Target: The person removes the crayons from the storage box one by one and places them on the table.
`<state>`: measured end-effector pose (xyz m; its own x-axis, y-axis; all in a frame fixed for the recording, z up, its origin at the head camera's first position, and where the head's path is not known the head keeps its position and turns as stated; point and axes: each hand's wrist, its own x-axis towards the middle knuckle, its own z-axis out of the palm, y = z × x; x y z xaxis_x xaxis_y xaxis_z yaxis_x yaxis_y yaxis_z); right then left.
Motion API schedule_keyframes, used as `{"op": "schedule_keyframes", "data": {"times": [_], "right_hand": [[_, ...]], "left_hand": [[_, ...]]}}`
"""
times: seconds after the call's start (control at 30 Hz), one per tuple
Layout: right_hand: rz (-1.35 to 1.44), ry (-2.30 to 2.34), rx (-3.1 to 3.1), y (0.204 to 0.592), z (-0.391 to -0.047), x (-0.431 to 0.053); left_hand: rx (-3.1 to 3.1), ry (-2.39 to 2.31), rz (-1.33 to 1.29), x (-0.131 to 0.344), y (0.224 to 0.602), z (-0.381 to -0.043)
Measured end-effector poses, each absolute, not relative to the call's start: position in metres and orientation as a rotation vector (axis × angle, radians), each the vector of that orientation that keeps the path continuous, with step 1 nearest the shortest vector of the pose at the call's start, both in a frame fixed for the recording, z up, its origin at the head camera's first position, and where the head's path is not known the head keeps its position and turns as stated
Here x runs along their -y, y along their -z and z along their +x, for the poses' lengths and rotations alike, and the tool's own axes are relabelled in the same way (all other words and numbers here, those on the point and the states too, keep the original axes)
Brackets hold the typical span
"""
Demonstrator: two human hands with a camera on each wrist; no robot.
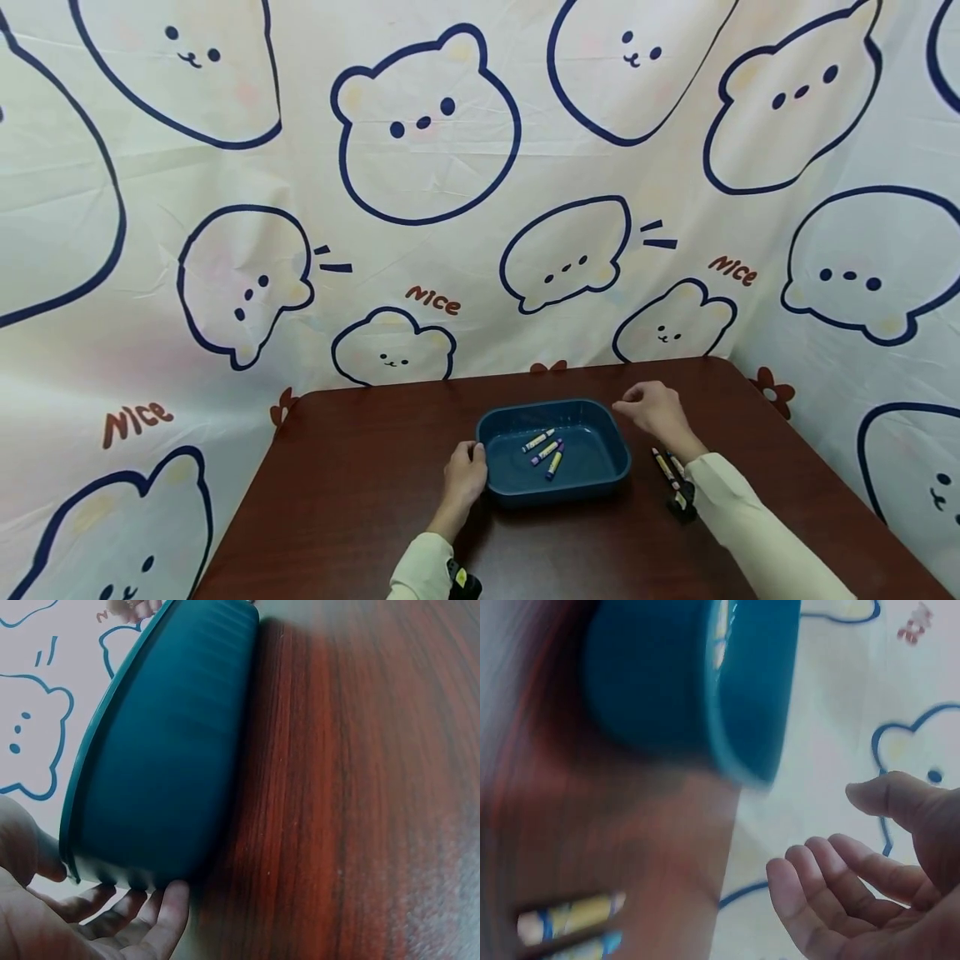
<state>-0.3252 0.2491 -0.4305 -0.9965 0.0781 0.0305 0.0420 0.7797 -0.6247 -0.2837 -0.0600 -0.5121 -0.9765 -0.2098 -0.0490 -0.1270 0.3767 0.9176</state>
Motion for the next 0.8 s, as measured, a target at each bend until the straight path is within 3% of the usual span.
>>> {"op": "schedule_keyframes", "data": {"times": [0.33,0.8], "right_hand": [[-0.041,-1.200,2.950,0.446,-0.330,-0.192],[-0.066,-1.164,3.074,0.479,-0.330,-0.163]], "left_hand": [[2.520,1.700,0.324,0.062,0.513,-0.284],[2.542,1.739,0.299,0.063,0.513,-0.281]]}}
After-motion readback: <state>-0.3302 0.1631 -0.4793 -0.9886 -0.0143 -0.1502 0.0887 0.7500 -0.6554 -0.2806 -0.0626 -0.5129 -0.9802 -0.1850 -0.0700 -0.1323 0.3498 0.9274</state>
